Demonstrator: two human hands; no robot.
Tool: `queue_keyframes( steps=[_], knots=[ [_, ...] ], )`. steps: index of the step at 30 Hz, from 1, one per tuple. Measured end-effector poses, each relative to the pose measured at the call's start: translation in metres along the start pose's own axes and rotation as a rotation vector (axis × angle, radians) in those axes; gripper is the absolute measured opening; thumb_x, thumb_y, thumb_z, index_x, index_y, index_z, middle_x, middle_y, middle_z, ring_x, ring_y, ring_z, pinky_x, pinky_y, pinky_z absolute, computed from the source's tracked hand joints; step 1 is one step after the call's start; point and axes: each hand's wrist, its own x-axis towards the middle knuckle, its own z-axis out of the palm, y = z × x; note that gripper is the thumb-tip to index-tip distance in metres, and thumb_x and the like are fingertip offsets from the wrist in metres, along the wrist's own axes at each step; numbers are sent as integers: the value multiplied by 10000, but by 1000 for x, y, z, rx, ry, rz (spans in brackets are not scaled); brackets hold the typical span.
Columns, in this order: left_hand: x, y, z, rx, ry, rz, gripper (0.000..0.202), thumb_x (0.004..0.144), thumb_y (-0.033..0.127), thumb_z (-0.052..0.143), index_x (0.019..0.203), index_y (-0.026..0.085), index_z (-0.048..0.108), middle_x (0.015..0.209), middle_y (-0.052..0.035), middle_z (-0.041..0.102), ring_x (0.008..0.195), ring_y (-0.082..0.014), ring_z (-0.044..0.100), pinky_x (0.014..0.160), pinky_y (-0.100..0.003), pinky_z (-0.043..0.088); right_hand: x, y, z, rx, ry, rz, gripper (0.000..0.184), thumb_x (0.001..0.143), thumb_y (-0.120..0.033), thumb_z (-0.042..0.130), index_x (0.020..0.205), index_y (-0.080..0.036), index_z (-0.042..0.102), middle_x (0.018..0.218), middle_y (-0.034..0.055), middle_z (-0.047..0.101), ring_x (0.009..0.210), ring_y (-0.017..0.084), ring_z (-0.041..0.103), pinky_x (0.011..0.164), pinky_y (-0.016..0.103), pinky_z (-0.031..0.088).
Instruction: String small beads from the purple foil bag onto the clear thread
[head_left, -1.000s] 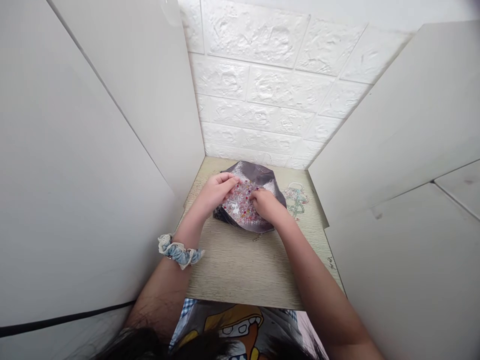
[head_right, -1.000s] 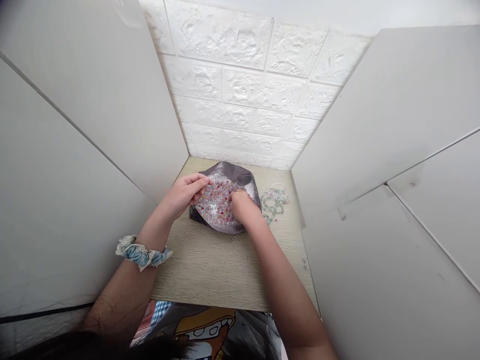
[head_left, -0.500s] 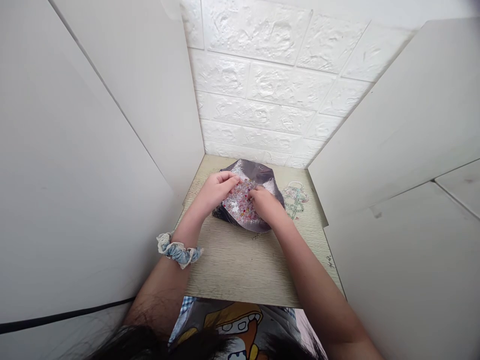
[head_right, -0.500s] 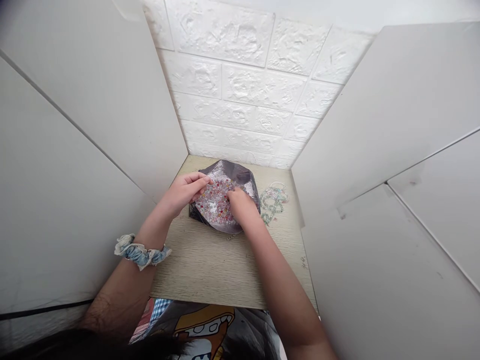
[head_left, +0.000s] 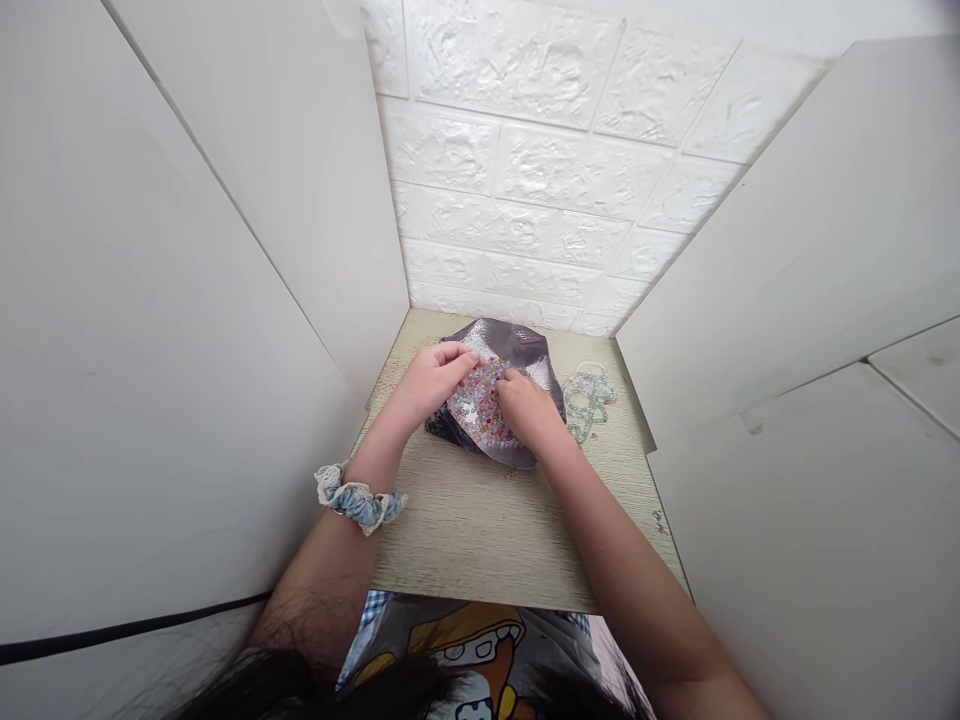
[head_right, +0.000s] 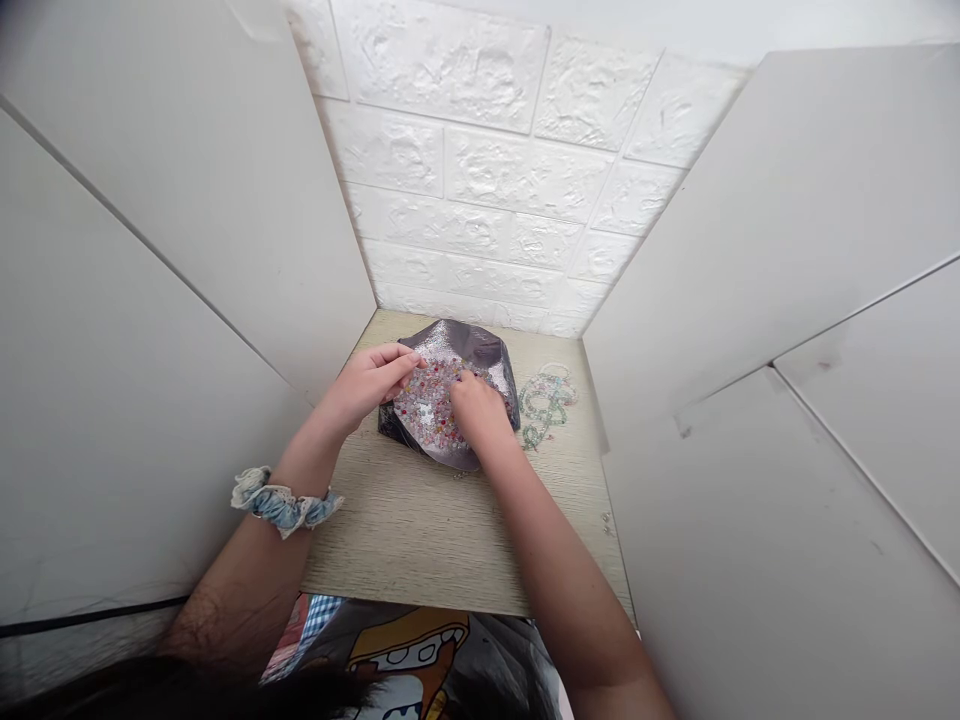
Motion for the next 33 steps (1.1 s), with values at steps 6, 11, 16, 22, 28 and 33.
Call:
queue_keyframes(
  steps=[6,11,16,22,28,33],
  knots=[
    [1,-3,0,0,3,5,197,675,336,523,662,142,559,463,57,354,401,-40,297,382,-171,223,0,-1,2,-27,5,-3,271,828,-79,264,910,-120,519,957,114,507,845,172,535,662,238,430],
    [2,-4,0,21,-18,16,203,689,342,521,686,143,561,462,61,355,394,-38,302,385,-172,231,1,0,3,-31,-8,-12,273,829,-82,248,920,-112,503,951,125,504,850,180,530,677,256,430],
    [-1,-1,0,38,-25,14,189,709,325,514,693,143,561,437,62,367,377,-39,314,373,-169,240,-1,-1,2,-36,-17,2,272,818,-62,245,931,-113,486,962,133,492,856,190,520,677,277,425],
    [2,-5,-1,84,-71,-30,218,706,360,509,700,144,543,596,18,528,392,-45,428,333,-168,267,-4,2,0,-11,12,43,251,807,-53,258,922,-123,471,964,123,478,842,174,515,655,247,414],
    [4,-9,-1,111,-95,-29,227,724,358,481,738,140,543,660,-1,560,386,-41,443,318,-160,266,-2,7,2,76,20,36,244,837,-102,255,885,-136,492,946,99,495,816,158,515,640,235,393],
    [3,-7,0,121,-106,-25,217,727,348,478,731,139,534,661,-4,558,390,-39,442,330,-157,269,-2,8,4,96,5,7,260,854,-159,267,855,-145,527,935,93,512,819,160,511,637,238,388]
  ],
)
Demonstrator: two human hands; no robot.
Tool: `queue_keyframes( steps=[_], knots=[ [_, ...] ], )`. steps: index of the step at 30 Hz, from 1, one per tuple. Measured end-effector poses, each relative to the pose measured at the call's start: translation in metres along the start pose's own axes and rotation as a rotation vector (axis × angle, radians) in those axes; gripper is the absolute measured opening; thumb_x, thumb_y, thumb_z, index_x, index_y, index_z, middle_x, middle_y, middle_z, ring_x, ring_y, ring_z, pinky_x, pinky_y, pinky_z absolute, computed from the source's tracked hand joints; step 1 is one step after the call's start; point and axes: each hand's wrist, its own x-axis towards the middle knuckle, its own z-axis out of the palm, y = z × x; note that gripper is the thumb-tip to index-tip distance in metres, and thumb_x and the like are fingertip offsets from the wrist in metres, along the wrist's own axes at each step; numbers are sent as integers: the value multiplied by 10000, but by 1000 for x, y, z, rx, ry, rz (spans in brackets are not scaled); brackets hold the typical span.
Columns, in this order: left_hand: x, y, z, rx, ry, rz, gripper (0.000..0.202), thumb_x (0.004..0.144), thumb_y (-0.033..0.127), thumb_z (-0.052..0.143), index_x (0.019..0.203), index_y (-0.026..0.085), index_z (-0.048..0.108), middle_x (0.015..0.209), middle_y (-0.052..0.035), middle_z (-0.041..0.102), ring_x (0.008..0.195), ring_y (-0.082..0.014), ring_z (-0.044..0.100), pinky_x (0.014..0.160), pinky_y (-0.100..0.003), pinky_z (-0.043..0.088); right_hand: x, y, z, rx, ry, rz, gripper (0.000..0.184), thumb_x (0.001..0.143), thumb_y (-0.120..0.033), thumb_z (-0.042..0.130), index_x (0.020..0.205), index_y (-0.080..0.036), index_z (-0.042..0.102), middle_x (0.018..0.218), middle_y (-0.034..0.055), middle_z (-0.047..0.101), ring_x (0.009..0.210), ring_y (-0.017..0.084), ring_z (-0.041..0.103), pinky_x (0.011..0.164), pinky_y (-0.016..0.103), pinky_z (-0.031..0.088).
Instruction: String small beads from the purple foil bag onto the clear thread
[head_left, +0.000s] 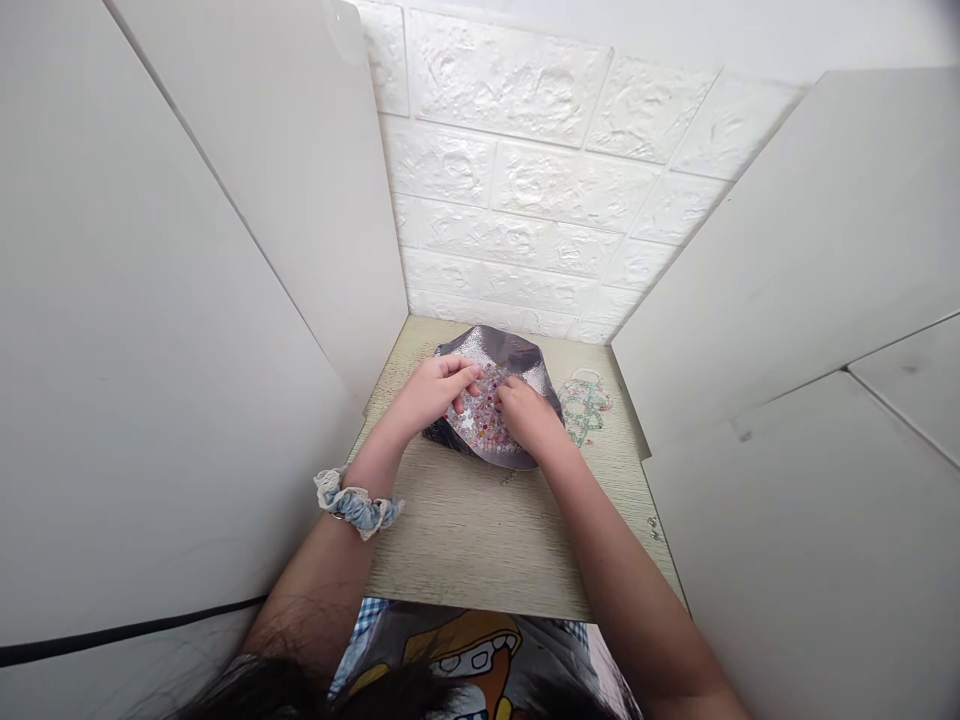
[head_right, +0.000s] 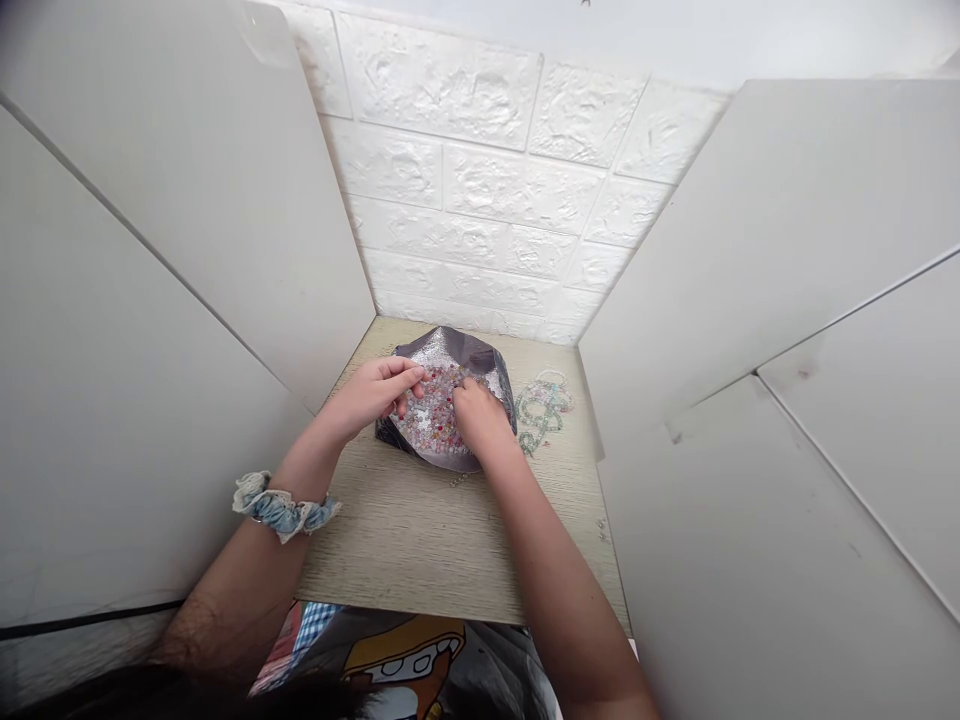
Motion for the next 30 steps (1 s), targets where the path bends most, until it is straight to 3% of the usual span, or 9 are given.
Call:
queue_keyframes(
  steps=[12,21,24,30],
  knots=[
    [2,-4,-1,15,-36,31,224,747,347,460,762,136,534,638,18,532,413,-33,441,399,-168,342,1,-6,2,-113,33,-10,260,828,-99,274,867,-125,530,903,99,518,802,183,537,599,249,414],
    [0,-1,0,20,-47,37,235,745,355,472,741,126,526,636,18,543,396,-19,412,406,-164,325,3,-4,7,-64,36,15,274,832,-93,233,883,-103,502,910,123,498,781,202,527,594,288,392],
    [0,-1,0,30,-26,28,245,746,361,469,744,124,533,720,-9,587,407,-18,443,384,-154,315,0,-2,4,53,120,15,230,847,-145,252,853,-128,481,890,97,489,734,174,510,578,276,374],
    [-1,2,1,-15,-21,-56,245,762,354,447,808,134,545,1005,-71,597,532,-84,599,326,-136,297,-7,-6,-8,331,410,-59,176,862,-234,289,833,-167,450,891,54,467,720,128,478,637,245,375]
  ],
)
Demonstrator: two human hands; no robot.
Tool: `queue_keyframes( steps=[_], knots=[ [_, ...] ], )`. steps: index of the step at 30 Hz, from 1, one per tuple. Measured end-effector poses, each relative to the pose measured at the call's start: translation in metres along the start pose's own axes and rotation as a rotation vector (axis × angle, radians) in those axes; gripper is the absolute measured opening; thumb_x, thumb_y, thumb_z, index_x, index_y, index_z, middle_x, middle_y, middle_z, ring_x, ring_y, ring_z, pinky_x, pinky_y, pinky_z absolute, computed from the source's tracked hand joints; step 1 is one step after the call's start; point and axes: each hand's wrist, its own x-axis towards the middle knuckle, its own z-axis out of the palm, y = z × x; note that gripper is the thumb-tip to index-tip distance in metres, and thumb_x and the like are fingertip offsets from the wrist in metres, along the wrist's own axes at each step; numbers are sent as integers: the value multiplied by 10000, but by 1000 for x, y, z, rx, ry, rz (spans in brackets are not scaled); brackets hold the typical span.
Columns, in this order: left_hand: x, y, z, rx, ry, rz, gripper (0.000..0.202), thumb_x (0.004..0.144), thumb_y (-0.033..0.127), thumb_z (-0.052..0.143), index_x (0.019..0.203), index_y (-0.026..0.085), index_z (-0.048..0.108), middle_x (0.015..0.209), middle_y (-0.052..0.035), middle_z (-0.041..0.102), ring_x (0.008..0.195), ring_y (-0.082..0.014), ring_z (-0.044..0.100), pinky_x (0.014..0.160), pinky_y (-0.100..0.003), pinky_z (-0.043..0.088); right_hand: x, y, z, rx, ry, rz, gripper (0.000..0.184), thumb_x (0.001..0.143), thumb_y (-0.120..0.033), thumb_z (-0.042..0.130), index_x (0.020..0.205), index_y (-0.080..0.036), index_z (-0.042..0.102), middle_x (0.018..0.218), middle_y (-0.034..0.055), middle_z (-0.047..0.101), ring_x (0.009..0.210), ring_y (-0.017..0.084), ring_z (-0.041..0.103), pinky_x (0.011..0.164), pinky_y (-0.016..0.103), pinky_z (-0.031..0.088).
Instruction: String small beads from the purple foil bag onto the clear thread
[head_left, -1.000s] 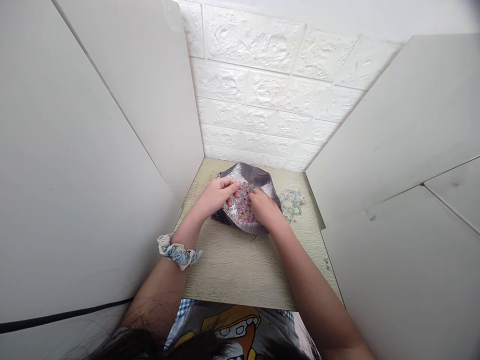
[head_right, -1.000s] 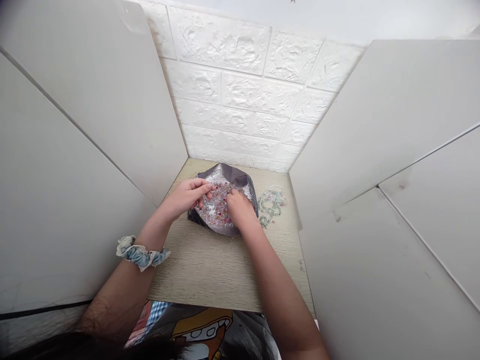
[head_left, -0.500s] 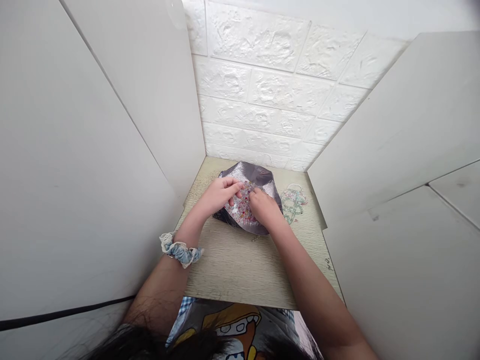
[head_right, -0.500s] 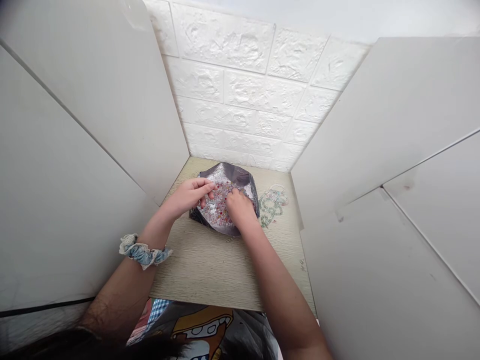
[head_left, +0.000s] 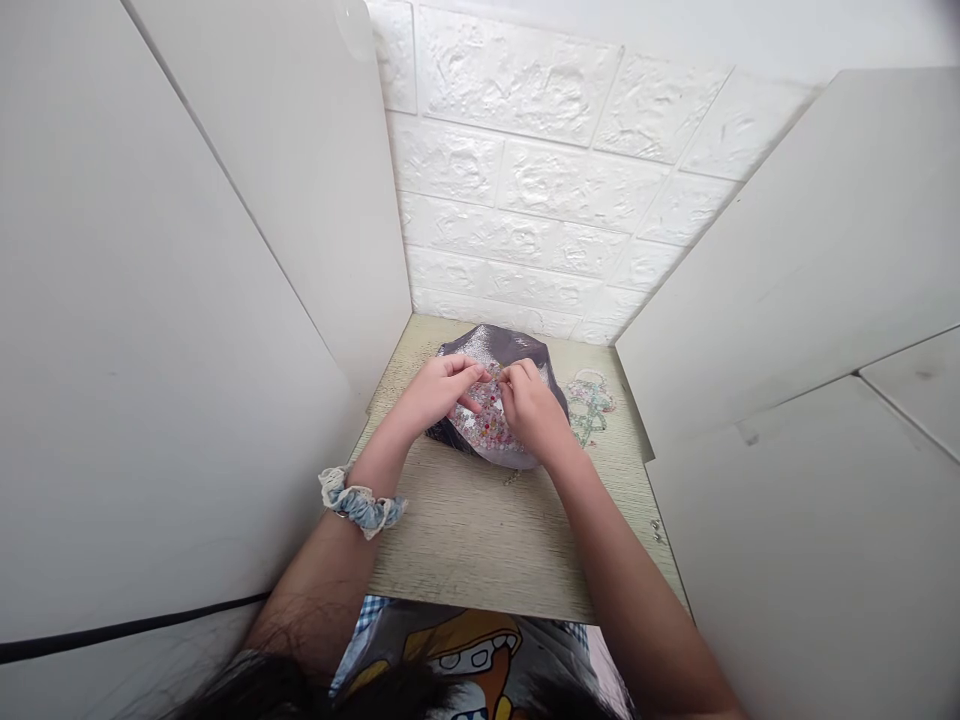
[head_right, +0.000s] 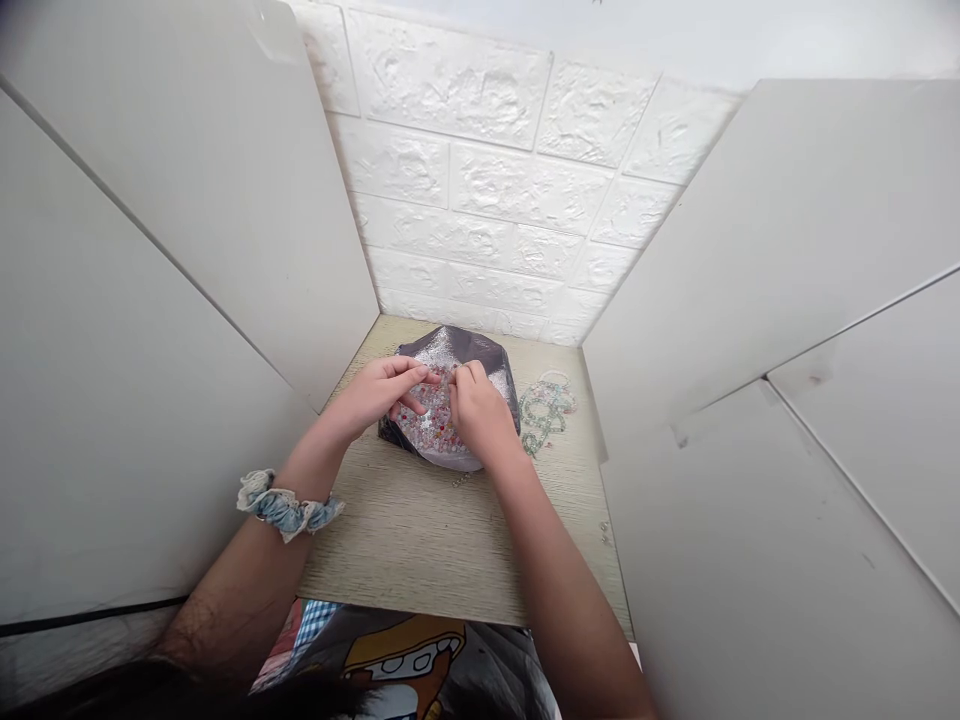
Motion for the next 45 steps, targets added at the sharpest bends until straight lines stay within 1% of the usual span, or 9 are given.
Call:
queue_keyframes(
  steps=[3,7,20,25,29,34,39,42,45],
  knots=[
    [-1,2,1,-58,-35,-17,242,763,360,458,818,137,534,1018,-76,599,544,-96,614,327,-131,314,0,-3,1,69,95,-64,146,852,-208,311,850,-168,451,906,54,465,764,132,483,662,241,384],
    [-3,3,1,-98,-38,-19,249,765,373,466,814,137,527,988,-88,613,542,-104,619,326,-127,323,0,-4,5,84,151,-107,148,847,-184,320,855,-162,466,884,57,478,780,137,493,673,244,395],
    [-1,-3,-7,-349,-19,-35,246,730,384,538,779,144,510,901,-83,653,459,-56,569,315,-125,322,-2,-2,7,-58,431,-298,176,829,-190,409,826,-167,584,800,45,580,746,126,512,701,249,394],
    [-2,-2,-6,-276,-13,-50,256,730,396,528,785,146,520,898,-73,648,473,-57,570,330,-129,330,-2,-1,8,-8,403,-278,194,827,-215,423,831,-180,614,790,43,591,751,127,515,725,255,394],
    [-3,1,-5,-187,-31,-44,256,726,390,524,778,140,523,917,-72,636,475,-48,560,356,-134,343,-2,-3,2,209,297,-140,173,807,-219,449,807,-181,618,798,36,593,760,120,531,722,245,408],
    [-5,3,-5,-115,-74,-17,279,725,416,506,764,139,518,927,-71,633,511,-58,570,387,-145,349,-3,-4,-3,536,192,95,90,726,-228,526,704,-188,604,719,9,579,682,120,529,644,252,420],
    [-6,3,-4,-114,-123,29,275,736,413,486,761,142,526,851,-57,632,472,-52,536,362,-158,293,-3,-1,-5,1094,78,327,112,669,-285,595,695,-179,573,654,-12,573,626,106,532,616,247,440],
    [-7,4,-4,-85,-192,76,241,749,375,479,743,142,539,662,1,578,373,-12,402,346,-157,225,-3,1,-5,1383,34,362,124,653,-289,625,707,-187,580,636,-30,566,625,91,542,669,253,461],
    [-10,8,-3,-66,-248,109,212,746,335,487,692,138,542,541,36,485,376,-9,338,365,-155,220,-3,1,-4,1521,9,345,109,656,-278,631,704,-190,588,631,-30,576,631,84,551,682,247,472]
  ],
)
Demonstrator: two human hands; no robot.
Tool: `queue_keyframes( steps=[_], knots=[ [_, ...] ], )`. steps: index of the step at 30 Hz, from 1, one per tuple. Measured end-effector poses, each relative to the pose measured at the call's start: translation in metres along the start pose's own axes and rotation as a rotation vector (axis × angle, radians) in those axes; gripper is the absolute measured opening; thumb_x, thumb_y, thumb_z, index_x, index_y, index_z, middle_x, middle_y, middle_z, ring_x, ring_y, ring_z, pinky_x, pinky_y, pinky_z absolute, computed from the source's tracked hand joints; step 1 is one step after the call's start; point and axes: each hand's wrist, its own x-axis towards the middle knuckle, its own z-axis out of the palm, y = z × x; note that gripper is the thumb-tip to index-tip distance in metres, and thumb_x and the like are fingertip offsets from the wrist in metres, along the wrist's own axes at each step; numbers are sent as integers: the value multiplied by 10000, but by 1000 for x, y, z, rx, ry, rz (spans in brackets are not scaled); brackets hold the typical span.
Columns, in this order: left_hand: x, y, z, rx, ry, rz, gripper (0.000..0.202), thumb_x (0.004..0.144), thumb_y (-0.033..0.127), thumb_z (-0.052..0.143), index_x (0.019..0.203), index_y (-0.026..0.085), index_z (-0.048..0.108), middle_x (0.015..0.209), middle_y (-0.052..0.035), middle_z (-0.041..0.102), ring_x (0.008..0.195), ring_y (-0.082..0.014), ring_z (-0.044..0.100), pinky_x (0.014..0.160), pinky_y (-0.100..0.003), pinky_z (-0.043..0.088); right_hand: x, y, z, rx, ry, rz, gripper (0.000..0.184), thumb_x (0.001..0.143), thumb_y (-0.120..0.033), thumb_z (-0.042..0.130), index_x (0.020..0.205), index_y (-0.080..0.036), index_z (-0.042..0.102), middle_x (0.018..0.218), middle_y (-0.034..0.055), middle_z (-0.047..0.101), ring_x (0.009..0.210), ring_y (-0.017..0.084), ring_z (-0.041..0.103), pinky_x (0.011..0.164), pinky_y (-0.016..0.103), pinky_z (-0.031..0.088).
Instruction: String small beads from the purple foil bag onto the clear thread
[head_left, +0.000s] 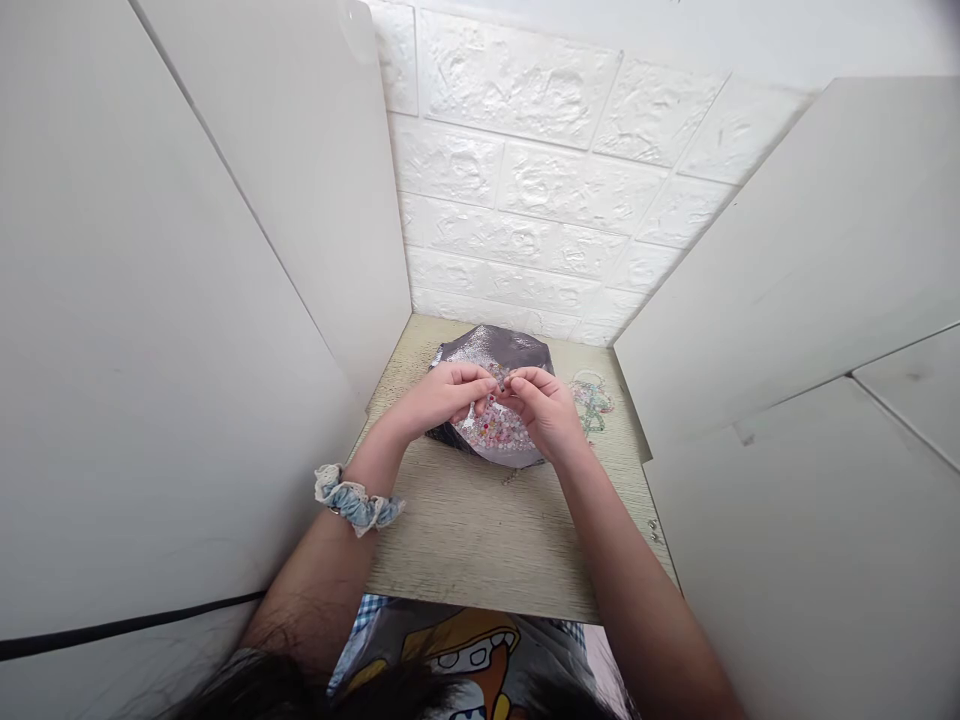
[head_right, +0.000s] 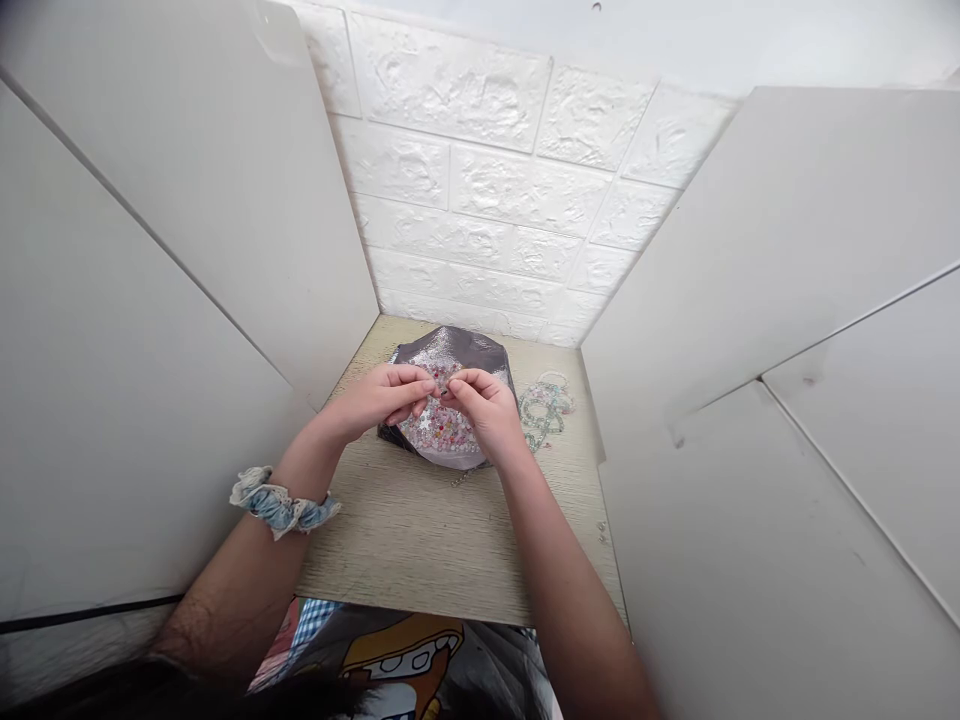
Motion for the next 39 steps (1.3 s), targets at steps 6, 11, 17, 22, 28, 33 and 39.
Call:
queue_keyframes(
  steps=[6,11,17,22,28,33,39],
  knots=[
    [-4,5,3,60,-17,-2,228,740,344,484,643,144,531,519,34,454,403,-26,316,381,-168,213,-2,2,3,36,-39,20,118,655,-290,631,694,-185,592,647,-19,597,640,86,562,675,246,490],
    [-5,6,3,77,-4,5,237,732,353,488,629,145,536,515,35,457,408,-29,321,387,-172,222,-2,1,4,86,-44,49,116,643,-287,644,680,-187,598,640,-22,598,649,84,565,682,246,500],
    [-5,8,3,98,20,6,235,725,359,496,654,145,562,521,29,466,416,-32,323,383,-172,221,-3,3,5,129,-10,86,144,614,-293,670,675,-184,599,660,-23,603,671,86,572,706,251,504],
    [-5,8,5,111,48,8,235,722,351,499,631,144,564,505,33,444,414,-31,310,384,-173,217,-3,7,4,174,-4,98,133,620,-277,670,695,-185,610,679,-25,607,678,81,573,699,235,506],
    [-5,9,6,124,77,4,239,718,358,497,656,145,586,503,29,441,422,-41,308,393,-181,227,-3,11,4,186,3,101,155,619,-303,671,705,-194,603,686,-25,607,694,97,575,711,260,506],
    [-5,9,6,116,84,9,245,713,358,507,630,141,583,493,30,445,418,-44,324,392,-184,230,-4,12,7,205,24,107,145,630,-294,664,706,-193,594,690,-25,610,688,90,575,711,248,507],
    [-4,10,6,113,83,26,241,725,335,503,607,136,570,451,43,396,407,-39,304,388,-181,217,-5,12,11,260,32,103,128,637,-273,661,704,-184,599,694,-20,617,692,79,579,724,220,506]
  ],
)
